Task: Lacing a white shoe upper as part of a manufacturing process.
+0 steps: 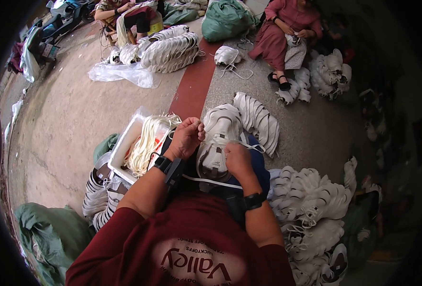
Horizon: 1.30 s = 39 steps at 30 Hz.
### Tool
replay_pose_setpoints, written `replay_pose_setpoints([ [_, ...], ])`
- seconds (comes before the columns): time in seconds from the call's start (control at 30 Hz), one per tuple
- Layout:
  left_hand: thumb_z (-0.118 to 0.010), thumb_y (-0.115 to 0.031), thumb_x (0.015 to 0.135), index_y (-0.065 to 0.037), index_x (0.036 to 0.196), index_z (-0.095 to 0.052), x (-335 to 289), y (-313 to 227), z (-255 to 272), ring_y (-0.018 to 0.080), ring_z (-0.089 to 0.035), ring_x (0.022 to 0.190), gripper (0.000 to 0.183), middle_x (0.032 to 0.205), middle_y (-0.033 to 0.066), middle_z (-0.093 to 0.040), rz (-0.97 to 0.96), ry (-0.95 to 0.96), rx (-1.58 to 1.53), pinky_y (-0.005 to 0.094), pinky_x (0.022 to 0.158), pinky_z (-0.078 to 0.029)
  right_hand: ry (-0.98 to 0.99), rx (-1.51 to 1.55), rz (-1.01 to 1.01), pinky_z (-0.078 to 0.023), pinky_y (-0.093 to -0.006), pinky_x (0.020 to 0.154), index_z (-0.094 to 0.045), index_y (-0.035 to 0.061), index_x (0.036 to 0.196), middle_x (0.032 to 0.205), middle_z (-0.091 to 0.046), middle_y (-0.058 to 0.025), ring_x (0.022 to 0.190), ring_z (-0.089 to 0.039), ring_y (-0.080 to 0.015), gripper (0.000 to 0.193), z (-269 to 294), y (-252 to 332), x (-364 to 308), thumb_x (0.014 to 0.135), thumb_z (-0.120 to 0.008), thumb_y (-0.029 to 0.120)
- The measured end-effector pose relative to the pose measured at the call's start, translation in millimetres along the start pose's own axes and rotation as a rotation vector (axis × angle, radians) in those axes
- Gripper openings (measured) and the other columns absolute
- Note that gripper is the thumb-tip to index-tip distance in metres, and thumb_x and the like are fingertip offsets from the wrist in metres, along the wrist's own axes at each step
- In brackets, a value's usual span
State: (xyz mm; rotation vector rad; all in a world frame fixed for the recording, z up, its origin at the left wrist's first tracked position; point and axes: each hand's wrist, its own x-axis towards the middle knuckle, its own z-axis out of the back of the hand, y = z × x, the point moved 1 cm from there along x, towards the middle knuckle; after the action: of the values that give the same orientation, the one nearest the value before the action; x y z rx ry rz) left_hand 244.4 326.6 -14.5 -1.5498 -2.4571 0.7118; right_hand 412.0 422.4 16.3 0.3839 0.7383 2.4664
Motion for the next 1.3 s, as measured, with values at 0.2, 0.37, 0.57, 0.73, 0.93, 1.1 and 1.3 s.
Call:
replay_pose_setpoints([
  [0.2,-0.047,-0.007,0.091,-0.006,0.083,-0.048,1,1,4,0.0125,-0.047,0.062,0.008,0.074,0.0044,-0.051,0.018,-0.037,0.054,0.0229,0.058,-0.040,0.062,-0.041,0.119,-0.044,-0.0378,0.063,-0.055,0.0013,0.073,0.073,-0.054,-0.0165,0.073,-0.056,-0.0351,0.006,5,1,3,0.067,-0.055,-0.002],
  [0.37,-0.046,-0.007,0.091,-0.007,0.083,-0.047,1,2,6,0.0125,-0.047,0.062,0.008,0.074,0.0041,-0.051,0.016,-0.051,0.070,0.0227,0.057,-0.039,0.073,0.000,0.141,-0.044,-0.0396,0.063,-0.056,0.0027,0.073,0.074,-0.054,-0.0159,0.073,-0.056,-0.0359,0.006,6,5,3,0.069,-0.057,-0.001],
  [0.57,-0.051,-0.008,0.089,-0.007,0.090,-0.050,1,3,7,0.0122,-0.049,0.065,0.002,0.076,0.0035,-0.052,0.035,-0.072,0.172,0.0231,0.061,-0.042,-0.155,0.100,0.181,-0.046,-0.0389,0.069,-0.060,0.0033,0.076,0.078,-0.054,-0.0161,0.077,-0.056,-0.0354,0.009,-10,0,0,0.069,-0.057,-0.002],
  [0.73,-0.067,-0.003,0.075,-0.003,0.098,-0.055,-15,1,-6,0.0139,-0.053,0.070,0.026,0.082,0.0034,-0.054,-0.429,-0.158,1.070,0.0247,0.063,-0.045,-0.261,0.052,0.128,-0.046,-0.0382,0.069,-0.060,0.0025,0.073,0.081,-0.054,-0.0166,0.078,-0.055,-0.0341,0.007,-7,7,-9,0.067,-0.059,-0.001],
  [0.93,-0.064,-0.012,0.071,-0.007,0.072,-0.060,-37,11,-26,0.0272,-0.058,0.070,0.006,0.072,0.0092,-0.056,-0.601,0.254,1.778,0.0347,0.062,-0.048,-0.282,0.006,0.058,-0.044,-0.0390,0.075,-0.059,0.0031,0.074,0.083,-0.054,-0.0156,0.085,-0.053,-0.0325,0.009,-16,5,-8,0.066,-0.060,-0.001],
  [1.1,-0.061,-0.014,0.072,-0.007,0.072,-0.058,-37,19,-20,0.0281,-0.057,0.070,0.007,0.072,0.0092,-0.054,-0.686,0.259,1.942,0.0362,0.062,-0.049,-0.354,-0.159,0.011,-0.039,-0.0420,0.085,-0.062,0.0044,0.072,0.095,-0.054,-0.0187,0.097,-0.049,-0.0362,0.009,-12,22,-17,0.065,-0.062,0.000],
  [1.3,-0.059,-0.014,0.070,-0.007,0.072,-0.057,-29,22,-27,0.0279,-0.056,0.075,0.007,0.075,0.0093,-0.054,-0.748,0.405,2.054,0.0366,0.065,-0.048,-0.313,-0.047,0.056,-0.041,-0.0411,0.084,-0.062,0.0038,0.072,0.098,-0.054,-0.0192,0.099,-0.050,-0.0357,0.009,-26,-2,-8,0.064,-0.064,0.001],
])
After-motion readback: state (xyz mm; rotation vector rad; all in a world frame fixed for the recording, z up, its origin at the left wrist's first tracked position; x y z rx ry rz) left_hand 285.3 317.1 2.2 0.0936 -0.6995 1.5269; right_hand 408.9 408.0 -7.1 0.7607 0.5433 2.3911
